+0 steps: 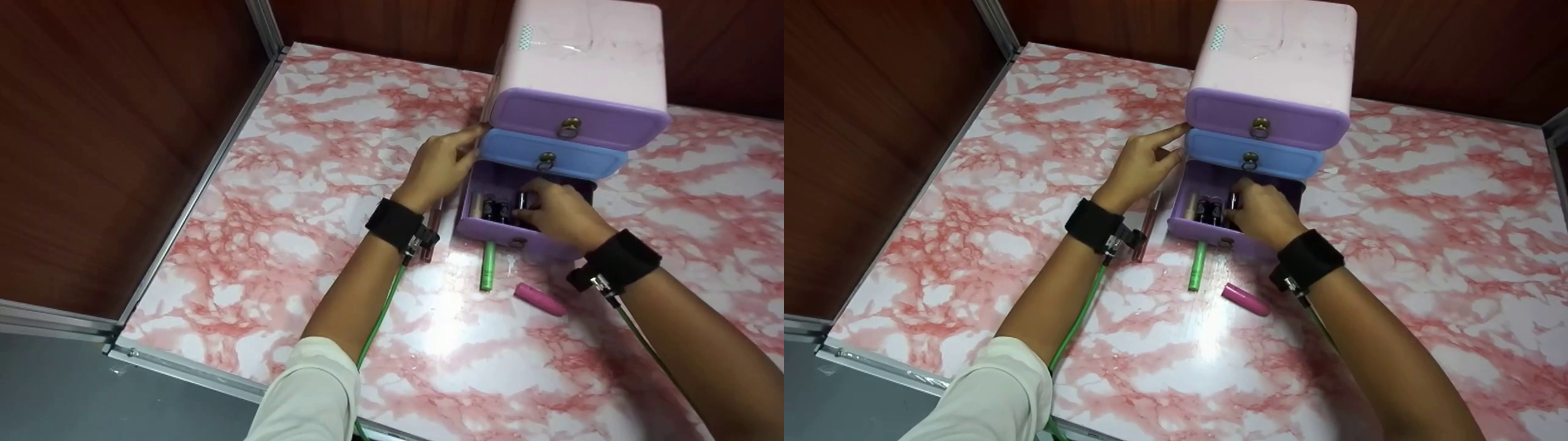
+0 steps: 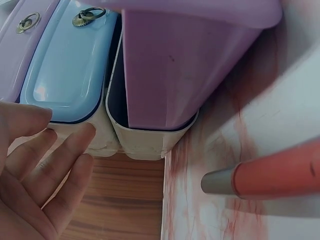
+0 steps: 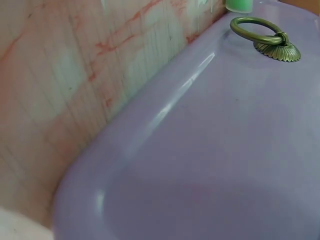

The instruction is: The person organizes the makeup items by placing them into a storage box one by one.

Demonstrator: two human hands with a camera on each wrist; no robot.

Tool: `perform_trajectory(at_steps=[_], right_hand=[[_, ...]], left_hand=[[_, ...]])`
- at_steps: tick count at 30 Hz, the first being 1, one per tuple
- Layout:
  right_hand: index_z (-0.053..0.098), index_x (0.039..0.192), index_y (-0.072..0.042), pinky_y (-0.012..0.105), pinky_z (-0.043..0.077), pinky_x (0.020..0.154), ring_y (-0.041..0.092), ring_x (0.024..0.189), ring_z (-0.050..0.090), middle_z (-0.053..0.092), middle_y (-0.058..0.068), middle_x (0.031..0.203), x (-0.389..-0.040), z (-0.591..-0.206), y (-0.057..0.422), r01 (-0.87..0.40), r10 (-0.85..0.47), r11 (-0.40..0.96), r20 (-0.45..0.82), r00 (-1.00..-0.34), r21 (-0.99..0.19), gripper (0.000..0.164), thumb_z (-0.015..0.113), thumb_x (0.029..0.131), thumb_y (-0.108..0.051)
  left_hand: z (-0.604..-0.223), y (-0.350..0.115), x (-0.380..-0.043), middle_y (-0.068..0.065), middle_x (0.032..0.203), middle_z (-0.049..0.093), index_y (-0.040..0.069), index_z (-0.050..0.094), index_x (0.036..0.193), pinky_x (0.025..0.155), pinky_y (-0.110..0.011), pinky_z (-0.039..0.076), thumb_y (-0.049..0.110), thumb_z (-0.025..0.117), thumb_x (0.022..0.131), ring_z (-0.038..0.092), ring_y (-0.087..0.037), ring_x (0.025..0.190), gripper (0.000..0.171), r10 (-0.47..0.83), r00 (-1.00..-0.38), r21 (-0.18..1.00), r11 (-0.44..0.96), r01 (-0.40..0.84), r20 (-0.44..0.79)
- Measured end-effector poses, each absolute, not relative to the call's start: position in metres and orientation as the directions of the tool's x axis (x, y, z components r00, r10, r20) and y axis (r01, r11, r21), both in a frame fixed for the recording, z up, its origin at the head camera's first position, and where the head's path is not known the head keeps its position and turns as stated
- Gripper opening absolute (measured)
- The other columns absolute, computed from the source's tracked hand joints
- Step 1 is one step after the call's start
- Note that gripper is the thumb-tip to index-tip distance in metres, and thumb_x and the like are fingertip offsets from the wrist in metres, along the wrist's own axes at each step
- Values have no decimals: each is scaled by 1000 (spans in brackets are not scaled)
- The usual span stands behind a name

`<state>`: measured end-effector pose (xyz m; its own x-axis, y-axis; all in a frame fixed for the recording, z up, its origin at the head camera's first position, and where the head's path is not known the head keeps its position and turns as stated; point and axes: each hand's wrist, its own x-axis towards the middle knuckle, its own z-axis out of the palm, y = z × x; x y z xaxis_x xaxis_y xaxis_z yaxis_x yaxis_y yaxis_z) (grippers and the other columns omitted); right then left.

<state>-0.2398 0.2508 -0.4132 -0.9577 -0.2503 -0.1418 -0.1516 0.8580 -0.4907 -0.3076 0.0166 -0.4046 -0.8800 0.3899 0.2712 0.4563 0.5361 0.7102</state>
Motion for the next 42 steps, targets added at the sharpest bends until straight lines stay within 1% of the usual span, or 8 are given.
perform_trajectory(at_steps=[7, 13, 14, 21, 28, 34, 39, 42], right_hand=[[54, 131, 2, 54, 48, 86, 40, 100, 62, 65, 24, 110, -243, -414, 255, -137, -271, 854, -202, -941, -502, 50, 67, 93, -29], [55, 130, 3, 56, 46, 88, 42, 103, 60, 64, 25, 112, -245, -416, 256, -161, -292, 855, -201, -935, -493, 47, 65, 95, -27], [56, 129, 3, 56, 46, 89, 42, 103, 60, 65, 25, 112, -245, -416, 256, -169, -296, 856, -197, -935, -489, 46, 63, 95, -27], [60, 126, 1, 55, 44, 92, 36, 101, 61, 64, 22, 116, -245, -418, 256, -207, -313, 846, -145, -939, -492, 34, 51, 100, -18], [61, 124, 1, 55, 43, 94, 36, 105, 59, 64, 22, 118, -246, -418, 254, -208, -318, 842, -147, -936, -498, 33, 46, 99, -13], [61, 125, 3, 55, 42, 96, 37, 108, 58, 63, 23, 120, -247, -420, 254, -222, -330, 839, -142, -933, -497, 34, 45, 99, -11], [60, 126, 4, 55, 41, 97, 39, 112, 57, 62, 24, 121, -247, -421, 253, -228, -337, 840, -145, -930, -493, 35, 43, 98, -10], [59, 127, 4, 56, 42, 96, 39, 109, 57, 61, 25, 122, -247, -420, 253, -223, -337, 842, -156, -928, -492, 36, 43, 98, -10]], left_hand=[[-404, 20, -307, 0, 130, 62, 19, 55, 138, 64, -16, 48, 18, 63, 96, 64, -6, 88, 42, 387, -881, 721, 525, 452, 271], [-404, 21, -307, -1, 129, 63, 18, 55, 137, 59, -18, 47, 19, 63, 97, 63, -5, 82, 42, 389, -880, 723, 521, 453, 271], [-404, 21, -307, -1, 129, 62, 18, 55, 137, 59, -18, 48, 19, 63, 97, 63, -5, 82, 41, 391, -879, 724, 518, 456, 274], [-404, 19, -307, 3, 134, 58, 18, 56, 137, 77, -15, 47, 19, 63, 97, 65, -5, 96, 41, 398, -867, 706, 518, 483, 301], [-404, 19, -308, 2, 134, 58, 19, 56, 137, 78, -15, 47, 20, 63, 97, 65, -5, 95, 40, 399, -865, 703, 519, 486, 303], [-404, 18, -308, 3, 133, 58, 22, 55, 137, 77, -16, 48, 22, 64, 96, 65, -5, 94, 42, 390, -878, 714, 528, 460, 277], [-406, 17, -308, 2, 131, 60, 21, 55, 137, 79, -16, 48, 23, 64, 96, 65, -5, 94, 42, 388, -880, 710, 536, 457, 273], [-407, 17, -309, 2, 132, 59, 22, 55, 137, 79, -16, 48, 22, 63, 96, 64, -5, 95, 42, 388, -880, 711, 534, 457, 274]])
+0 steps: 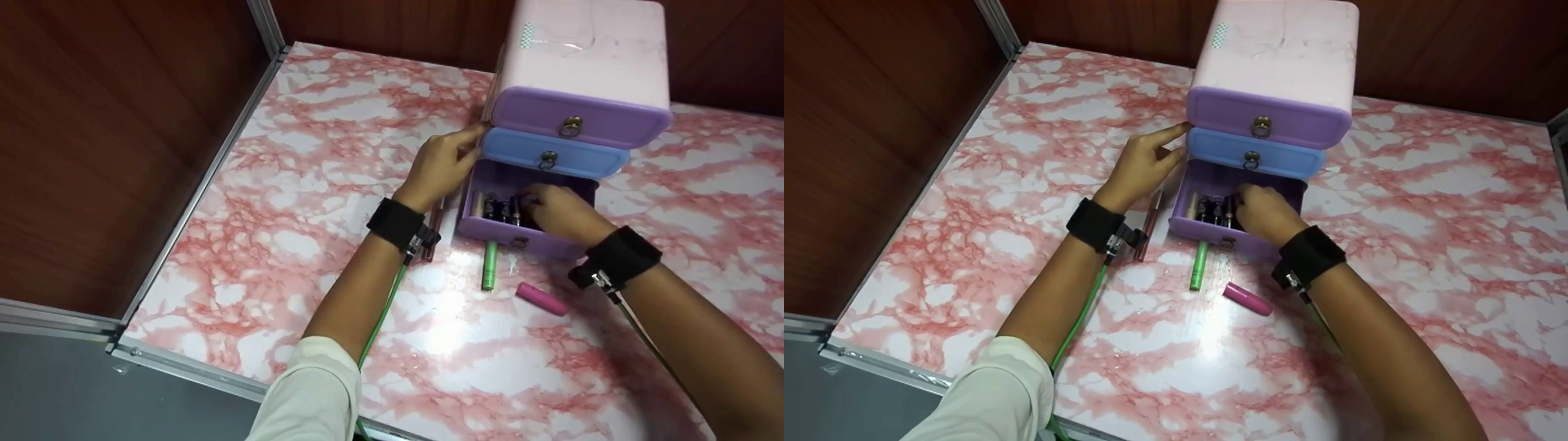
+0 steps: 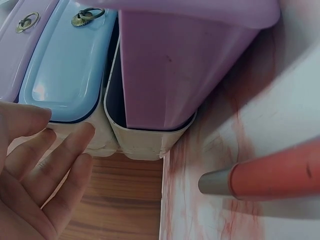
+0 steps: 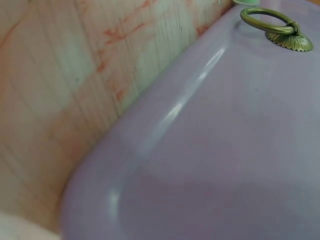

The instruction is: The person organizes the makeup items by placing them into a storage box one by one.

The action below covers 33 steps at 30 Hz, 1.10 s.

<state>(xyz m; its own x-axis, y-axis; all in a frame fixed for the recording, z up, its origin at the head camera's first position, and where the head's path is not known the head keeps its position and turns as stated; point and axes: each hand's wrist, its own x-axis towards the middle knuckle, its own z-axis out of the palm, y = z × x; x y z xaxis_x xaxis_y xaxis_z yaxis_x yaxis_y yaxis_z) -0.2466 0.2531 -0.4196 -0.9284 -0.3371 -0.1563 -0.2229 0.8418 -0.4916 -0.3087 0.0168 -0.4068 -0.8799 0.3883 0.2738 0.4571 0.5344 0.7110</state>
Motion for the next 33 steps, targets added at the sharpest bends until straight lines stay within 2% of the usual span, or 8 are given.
perform_trajectory(at_steps=[5, 8, 11, 15, 20, 25, 29, 33], right_hand=[[63, 119, 0, 52, 45, 86, 34, 93, 57, 65, 22, 106, -244, -416, 254, -236, -324, 856, -122, -938, -461, 31, 44, 96, -10], [65, 109, -1, 49, 45, 74, 32, 79, 55, 62, 18, 87, -240, -411, 253, -278, -316, 870, -27, -948, -407, 25, 47, 93, -9], [66, 110, -2, 50, 47, 65, 32, 68, 56, 61, 17, 78, -231, -405, 252, -325, -311, 881, 95, -946, -344, 26, 50, 90, -7], [65, 110, -1, 50, 45, 52, 27, 54, 52, 58, 11, 66, -214, -398, 252, -395, -326, 876, 262, -908, -276, 25, 54, 88, -7], [63, 102, -2, 39, 40, 40, 16, 46, 47, 55, 3, 62, -185, -396, 257, -505, -390, 836, 415, -822, -215, 17, 63, 86, -8], [64, 96, -4, 31, 38, 37, 9, 44, 45, 58, 0, 62, -158, -401, 264, -585, -459, 788, 449, -767, -194, 13, 65, 83, -6], [63, 88, -7, 28, 35, 38, 6, 44, 41, 51, -5, 60, -142, -408, 270, -619, -507, 770, 442, -740, -154, 5, 62, 82, -6], [62, 83, -9, 29, 35, 39, 5, 45, 38, 43, -9, 58, -128, -413, 275, -577, -503, 806, 360, -786, -134, 7, 67, 84, -12]], left_hand=[[-408, 16, -309, 3, 133, 59, 21, 55, 138, 72, -16, 49, 21, 63, 97, 64, -4, 94, 42, 391, -877, 717, 524, 461, 279], [-408, 15, -310, 3, 132, 60, 21, 56, 138, 69, -17, 48, 19, 62, 97, 64, -4, 93, 41, 392, -872, 709, 523, 473, 293], [-408, 15, -310, 2, 131, 60, 21, 56, 138, 70, -17, 48, 19, 63, 97, 63, -4, 94, 41, 389, -871, 708, 521, 476, 299], [-407, 15, -310, 0, 130, 62, 21, 56, 138, 68, -17, 48, 19, 63, 97, 64, -4, 92, 42, 379, -875, 715, 517, 471, 303], [-406, 16, -308, 0, 129, 62, 20, 55, 138, 63, -17, 48, 18, 63, 96, 63, -5, 87, 42, 374, -880, 717, 523, 461, 293], [-407, 17, -308, 0, 131, 61, 22, 55, 138, 68, -16, 49, 19, 63, 96, 64, -6, 91, 43, 385, -877, 722, 515, 462, 286], [-407, 16, -308, 1, 131, 61, 23, 55, 139, 70, -17, 50, 20, 63, 96, 65, -6, 91, 43, 385, -880, 728, 515, 454, 276], [-406, 16, -308, 1, 131, 61, 22, 54, 139, 73, -17, 50, 19, 63, 97, 65, -5, 92, 43, 391, -877, 725, 513, 459, 278]])
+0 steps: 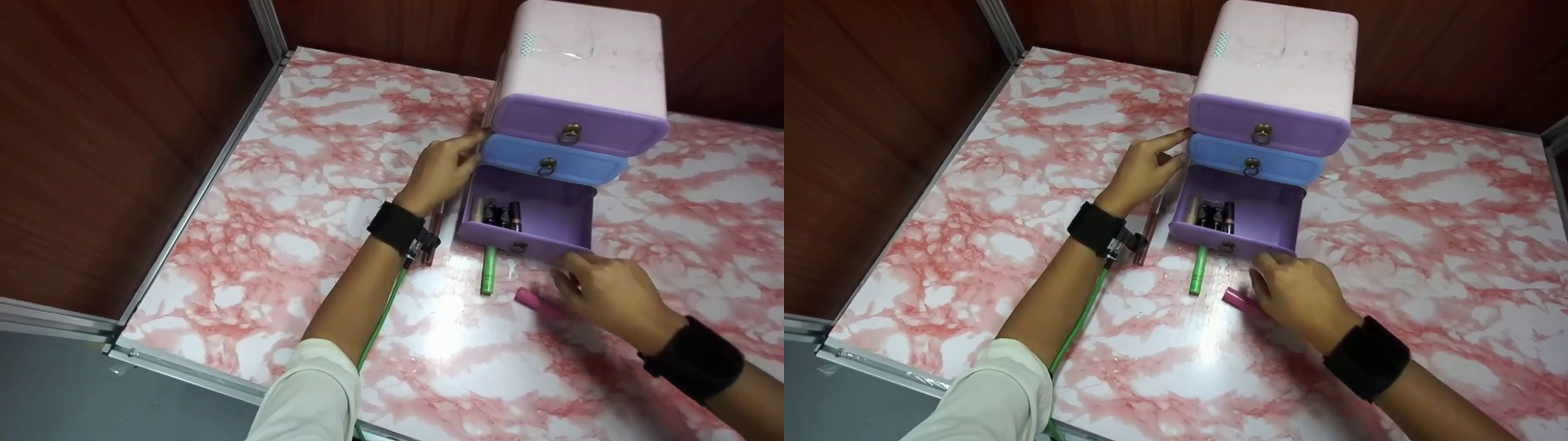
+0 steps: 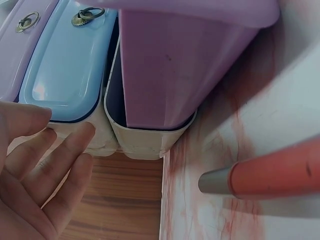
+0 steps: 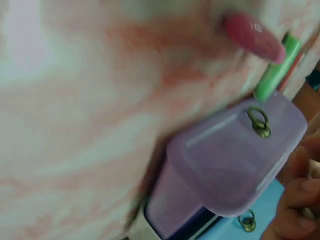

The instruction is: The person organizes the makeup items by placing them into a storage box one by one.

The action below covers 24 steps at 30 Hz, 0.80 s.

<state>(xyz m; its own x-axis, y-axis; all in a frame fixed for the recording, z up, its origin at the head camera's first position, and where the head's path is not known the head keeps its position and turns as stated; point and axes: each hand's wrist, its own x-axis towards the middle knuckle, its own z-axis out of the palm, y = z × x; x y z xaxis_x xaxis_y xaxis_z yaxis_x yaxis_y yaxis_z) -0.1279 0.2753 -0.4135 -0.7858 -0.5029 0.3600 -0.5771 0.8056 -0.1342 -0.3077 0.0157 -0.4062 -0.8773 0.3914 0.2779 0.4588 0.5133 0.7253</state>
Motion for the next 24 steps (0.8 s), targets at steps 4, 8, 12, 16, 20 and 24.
perform_trajectory(at_steps=[4, 8, 12, 16, 20, 24], right_hand=[[67, 94, -7, 34, 43, 45, 4, 48, 41, 46, -11, 61, -115, -421, 279, -492, -466, 854, 171, -868, -170, 22, 72, 87, -27], [69, 104, -9, 41, 50, 54, 8, 55, 52, 60, -5, 74, -106, -428, 282, -419, -425, 889, 7, -905, -185, 38, 69, 89, -44], [70, 104, -12, 44, 52, 60, 16, 67, 63, 68, 1, 89, -102, -433, 284, -400, -413, 897, -37, -910, -190, 47, 68, 85, -55], [70, 100, -13, 42, 52, 58, 15, 65, 61, 65, -2, 83, -101, -438, 284, -454, -461, 874, -4, -887, -173, 37, 77, 82, -44], [70, 94, -11, 40, 51, 53, 15, 60, 60, 63, -2, 77, -101, -440, 285, -524, -522, 840, 53, -851, -142, 25, 80, 78, -28], [70, 93, -9, 41, 53, 55, 17, 64, 63, 66, 1, 81, -101, -435, 285, -532, -526, 833, 81, -846, -149, 25, 80, 78, -27]], left_hand=[[-407, 15, -307, 2, 131, 60, 21, 54, 139, 72, -16, 49, 19, 63, 97, 65, -5, 94, 43, 390, -879, 720, 524, 456, 273], [-406, 16, -307, 1, 131, 61, 21, 53, 139, 71, -16, 49, 19, 63, 97, 65, -5, 94, 44, 385, -886, 729, 525, 439, 257], [-406, 16, -308, 2, 130, 61, 21, 54, 139, 70, -16, 49, 20, 63, 96, 64, -4, 93, 44, 383, -890, 726, 534, 433, 250], [-406, 16, -308, 2, 130, 62, 21, 54, 138, 71, -16, 48, 20, 64, 96, 64, -4, 91, 43, 381, -888, 717, 541, 440, 258], [-406, 16, -308, 1, 125, 65, 20, 54, 139, 72, -16, 48, 20, 63, 96, 64, -5, 91, 43, 382, -889, 715, 545, 439, 254], [-407, 15, -307, 1, 123, 66, 21, 54, 139, 74, -16, 48, 20, 63, 97, 64, -5, 92, 43, 385, -887, 713, 545, 442, 256]])
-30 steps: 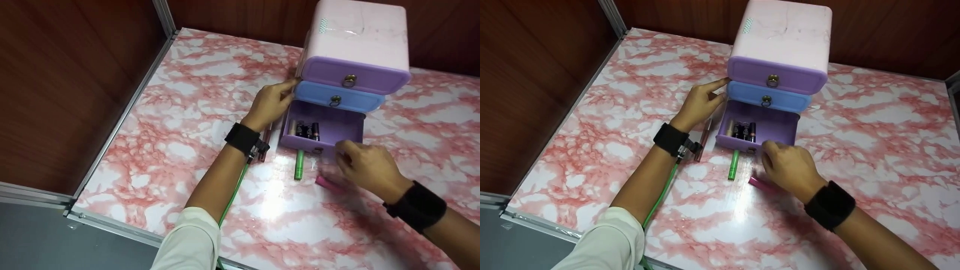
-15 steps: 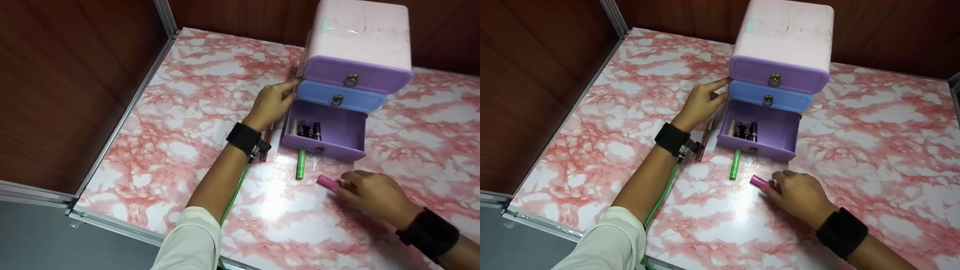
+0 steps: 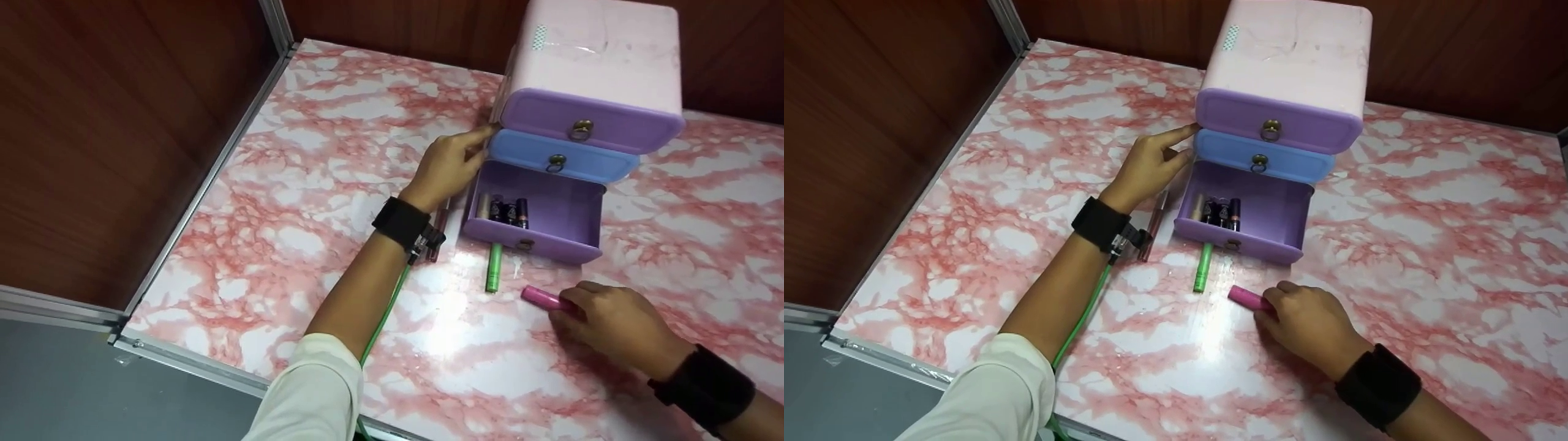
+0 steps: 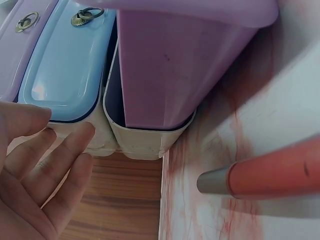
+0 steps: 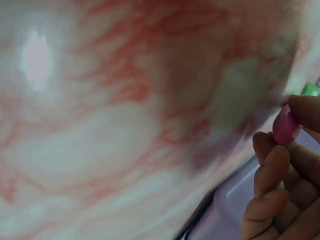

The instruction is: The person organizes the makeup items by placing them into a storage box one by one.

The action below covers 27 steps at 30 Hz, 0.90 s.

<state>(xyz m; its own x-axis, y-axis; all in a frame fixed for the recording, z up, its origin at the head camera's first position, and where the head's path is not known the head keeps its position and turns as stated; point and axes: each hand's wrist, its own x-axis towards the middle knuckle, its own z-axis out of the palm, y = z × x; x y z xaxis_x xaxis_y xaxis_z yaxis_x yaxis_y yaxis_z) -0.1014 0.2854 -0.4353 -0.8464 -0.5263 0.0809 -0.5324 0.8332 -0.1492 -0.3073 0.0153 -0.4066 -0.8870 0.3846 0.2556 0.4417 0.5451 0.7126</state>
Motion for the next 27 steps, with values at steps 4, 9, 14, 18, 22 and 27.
perform_trajectory(at_steps=[4, 9, 14, 18, 22, 27], right_hand=[[68, 94, -7, 36, 51, 53, 10, 60, 57, 65, 1, 81, -103, -425, 285, -535, -520, 828, 128, -845, -169, 27, 81, 77, -24], [66, 93, -8, 24, 37, 44, 2, 52, 41, 58, -5, 72, -107, -409, 285, -528, -488, 824, 215, -846, -207, 27, 83, 74, -16], [68, 99, -10, 19, 36, 40, 1, 51, 48, 60, -9, 66, -115, -394, 285, -492, -433, 821, 245, -867, -291, 25, 81, 77, -13], [70, 104, -13, 20, 40, 41, 4, 54, 53, 64, -7, 70, -121, -378, 286, -411, -357, 815, 205, -911, -409, 24, 79, 82, -13], [72, 109, -14, 18, 43, 46, 6, 59, 57, 68, -4, 75, -131, -365, 289, -353, -282, 773, 212, -936, -527, 28, 79, 82, -8], [70, 117, -11, 15, 40, 47, 6, 57, 58, 69, 2, 73, -146, -360, 293, -272, -184, 715, 203, -962, -643, 33, 77, 85, -8]], left_hand=[[-406, 15, -307, 2, 124, 65, 22, 55, 139, 73, -17, 47, 20, 63, 97, 63, -4, 91, 43, 384, -887, 715, 542, 441, 256], [-407, 15, -308, 3, 123, 66, 23, 56, 139, 70, -18, 46, 21, 62, 97, 63, -4, 89, 42, 391, -881, 704, 544, 456, 269], [-407, 15, -308, 1, 118, 68, 22, 56, 138, 72, -17, 46, 21, 62, 97, 64, -5, 88, 41, 398, -872, 689, 548, 474, 284], [-406, 16, -307, 1, 120, 67, 21, 55, 139, 71, -17, 46, 21, 62, 97, 63, -5, 87, 42, 398, -877, 693, 552, 465, 271], [-406, 16, -307, 2, 116, 68, 22, 54, 139, 66, -18, 45, 22, 62, 97, 61, -5, 82, 43, 398, -883, 706, 549, 447, 250], [-407, 16, -308, 2, 125, 65, 21, 55, 138, 68, -17, 46, 21, 62, 97, 62, -5, 87, 42, 389, -883, 705, 547, 451, 263]])
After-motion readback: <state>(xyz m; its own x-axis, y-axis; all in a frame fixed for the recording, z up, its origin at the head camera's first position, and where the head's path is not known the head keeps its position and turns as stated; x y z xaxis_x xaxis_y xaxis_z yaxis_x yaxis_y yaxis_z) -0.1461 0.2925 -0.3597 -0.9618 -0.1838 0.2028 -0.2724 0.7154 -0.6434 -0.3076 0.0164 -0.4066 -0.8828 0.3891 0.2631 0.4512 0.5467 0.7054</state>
